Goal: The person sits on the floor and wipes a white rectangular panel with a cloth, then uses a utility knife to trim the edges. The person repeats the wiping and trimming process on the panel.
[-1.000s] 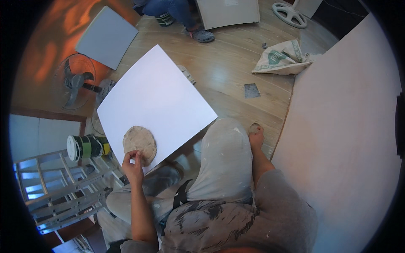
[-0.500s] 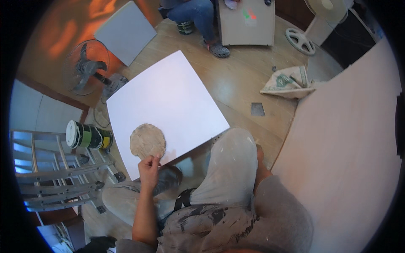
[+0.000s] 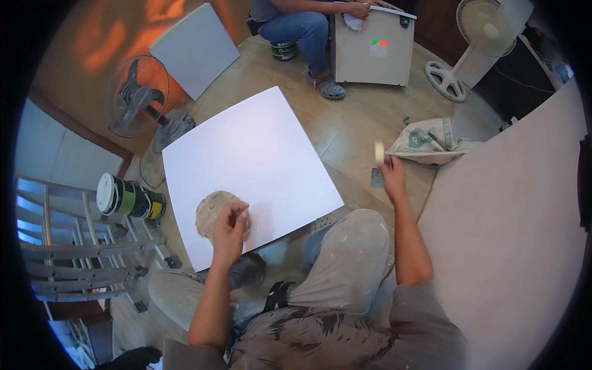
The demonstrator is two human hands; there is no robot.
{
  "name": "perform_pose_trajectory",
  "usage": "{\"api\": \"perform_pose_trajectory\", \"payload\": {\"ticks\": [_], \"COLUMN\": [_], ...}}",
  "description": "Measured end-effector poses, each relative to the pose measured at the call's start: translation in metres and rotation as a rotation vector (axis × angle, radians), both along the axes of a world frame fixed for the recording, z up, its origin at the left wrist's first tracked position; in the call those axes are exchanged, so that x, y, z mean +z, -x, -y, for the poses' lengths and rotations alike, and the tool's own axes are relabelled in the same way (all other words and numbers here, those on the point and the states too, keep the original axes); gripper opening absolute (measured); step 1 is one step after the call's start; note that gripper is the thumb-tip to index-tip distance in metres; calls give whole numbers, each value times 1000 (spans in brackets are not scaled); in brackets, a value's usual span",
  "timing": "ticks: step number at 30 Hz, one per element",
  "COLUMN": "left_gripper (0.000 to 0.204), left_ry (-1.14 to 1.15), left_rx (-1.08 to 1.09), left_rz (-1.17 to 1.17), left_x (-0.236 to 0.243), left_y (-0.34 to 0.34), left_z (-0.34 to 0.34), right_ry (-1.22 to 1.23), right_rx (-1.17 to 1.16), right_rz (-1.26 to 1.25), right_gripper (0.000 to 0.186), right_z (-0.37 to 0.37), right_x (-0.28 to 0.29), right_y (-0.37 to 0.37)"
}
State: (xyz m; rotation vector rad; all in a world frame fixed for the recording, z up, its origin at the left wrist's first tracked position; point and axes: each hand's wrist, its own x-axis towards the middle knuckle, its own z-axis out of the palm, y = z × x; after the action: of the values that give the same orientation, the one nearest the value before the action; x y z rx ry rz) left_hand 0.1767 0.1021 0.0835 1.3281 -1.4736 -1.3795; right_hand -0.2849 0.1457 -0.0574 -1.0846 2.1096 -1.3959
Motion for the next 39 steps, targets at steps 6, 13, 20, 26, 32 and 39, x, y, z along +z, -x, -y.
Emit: {"api": "perform_pose_trajectory", "payload": {"ticks": [6,13,20,26,32,39], "left_gripper": [49,58,44,31,21,11], "left_ry": [229,234,204,118,139,-3], "left_rx": [-38,-85,-105,-68,-82,25], "left_rz": [-286,-547,-419,-362,-29,3], "left_x": [114,176,170,137,75,-19], "left_y": [59,55,47,66,116,167], "left_z": [45,70,82,127,217,279], "right_ry": [284,537,462,295,124,-111], "right_rx": [586,831,858,780,491,307], "right_rz": [115,322,421,261,205,197], "right_gripper": [20,11,12,14,24,29], "right_z": [64,68,75,81,126,157], "right_x": [255,259,248,235,193,154], "right_y": [-118,-196,-206,-186,-170,-168]}}
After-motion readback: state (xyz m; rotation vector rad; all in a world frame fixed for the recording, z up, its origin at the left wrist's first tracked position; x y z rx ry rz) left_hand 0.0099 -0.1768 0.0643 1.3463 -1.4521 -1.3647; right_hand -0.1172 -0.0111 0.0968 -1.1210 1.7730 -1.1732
